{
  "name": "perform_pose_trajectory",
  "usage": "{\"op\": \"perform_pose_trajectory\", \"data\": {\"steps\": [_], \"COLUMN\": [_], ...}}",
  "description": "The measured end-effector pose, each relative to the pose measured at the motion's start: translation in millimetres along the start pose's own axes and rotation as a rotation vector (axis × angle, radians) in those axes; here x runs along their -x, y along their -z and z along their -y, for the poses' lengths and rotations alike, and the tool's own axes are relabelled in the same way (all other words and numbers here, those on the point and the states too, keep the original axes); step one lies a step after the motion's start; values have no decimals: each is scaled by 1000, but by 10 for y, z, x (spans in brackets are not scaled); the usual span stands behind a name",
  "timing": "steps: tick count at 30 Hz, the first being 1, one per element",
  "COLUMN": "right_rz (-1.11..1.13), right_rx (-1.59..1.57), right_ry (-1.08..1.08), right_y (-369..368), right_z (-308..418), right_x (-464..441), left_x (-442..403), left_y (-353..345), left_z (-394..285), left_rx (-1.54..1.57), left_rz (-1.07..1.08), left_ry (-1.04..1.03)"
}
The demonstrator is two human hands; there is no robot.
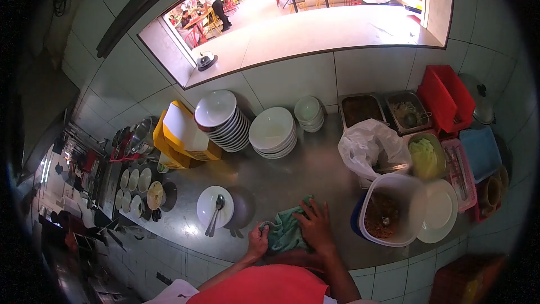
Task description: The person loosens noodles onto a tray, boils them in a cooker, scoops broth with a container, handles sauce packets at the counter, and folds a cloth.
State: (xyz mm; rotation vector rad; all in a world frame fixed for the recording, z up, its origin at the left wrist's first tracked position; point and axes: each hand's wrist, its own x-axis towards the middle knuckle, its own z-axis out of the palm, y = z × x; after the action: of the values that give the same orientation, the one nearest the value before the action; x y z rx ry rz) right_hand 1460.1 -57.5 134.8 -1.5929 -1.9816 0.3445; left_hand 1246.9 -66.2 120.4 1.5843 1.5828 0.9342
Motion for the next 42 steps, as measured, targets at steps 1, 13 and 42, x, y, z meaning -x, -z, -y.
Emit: {"op": "perform_pose_trajectory", "data": {"steps": [1,13,42], "right_rz": [-2,2,-17], "right_rx": [-3,-6,-22], "right_ry": [4,-3,6], "right_y": [-6,3,-10], "right_z": [-5,2,6], "right_x": [1,-1,0], "left_x": [-1,-11,6], "left_y": [9,-35,-6], "left_z": [-22,98,-81], "left_rx": [-11,8,-30], "left_rz": [9,-19,-18], "left_ry": [16,-65,-144]}}
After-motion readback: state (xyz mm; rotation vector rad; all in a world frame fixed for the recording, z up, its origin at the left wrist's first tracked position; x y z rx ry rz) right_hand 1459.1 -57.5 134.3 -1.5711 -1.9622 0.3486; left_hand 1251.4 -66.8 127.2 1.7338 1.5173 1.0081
